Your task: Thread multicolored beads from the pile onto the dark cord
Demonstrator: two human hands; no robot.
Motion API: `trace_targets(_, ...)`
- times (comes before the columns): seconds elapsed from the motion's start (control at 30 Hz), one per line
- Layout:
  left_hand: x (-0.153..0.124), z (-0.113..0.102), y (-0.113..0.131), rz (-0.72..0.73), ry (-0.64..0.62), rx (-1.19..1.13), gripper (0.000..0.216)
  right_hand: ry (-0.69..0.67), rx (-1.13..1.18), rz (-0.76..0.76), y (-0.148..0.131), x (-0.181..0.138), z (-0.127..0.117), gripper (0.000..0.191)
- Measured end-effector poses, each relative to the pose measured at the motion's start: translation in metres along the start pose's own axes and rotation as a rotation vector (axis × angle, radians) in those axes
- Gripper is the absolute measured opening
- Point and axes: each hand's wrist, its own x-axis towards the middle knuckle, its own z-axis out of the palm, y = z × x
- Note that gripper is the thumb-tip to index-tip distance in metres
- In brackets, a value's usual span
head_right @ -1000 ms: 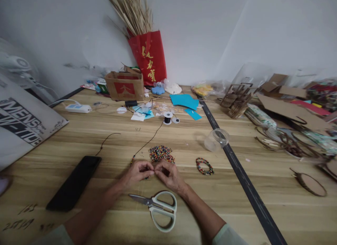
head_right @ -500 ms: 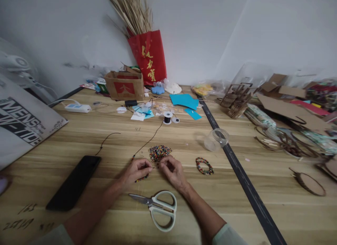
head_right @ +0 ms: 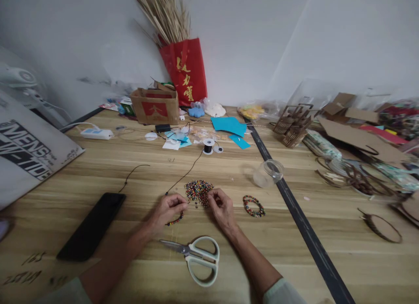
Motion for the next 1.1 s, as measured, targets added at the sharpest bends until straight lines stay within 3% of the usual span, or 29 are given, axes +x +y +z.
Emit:
trace_targets(0.4,-0.0008,-0.0003,0.001,-0.014,0.032,-0.022,0.022,-0.055,-0.146,-0.105,0.0068,-0.0015,-0.0024,0.015)
trace_targets(1.1,-0.0015,0.0003,0.0058,-0.022,0.04,-0.014,0.024,-0.061,-0.184,-0.124,0.0064,-0.0005,-0.0027,0.015)
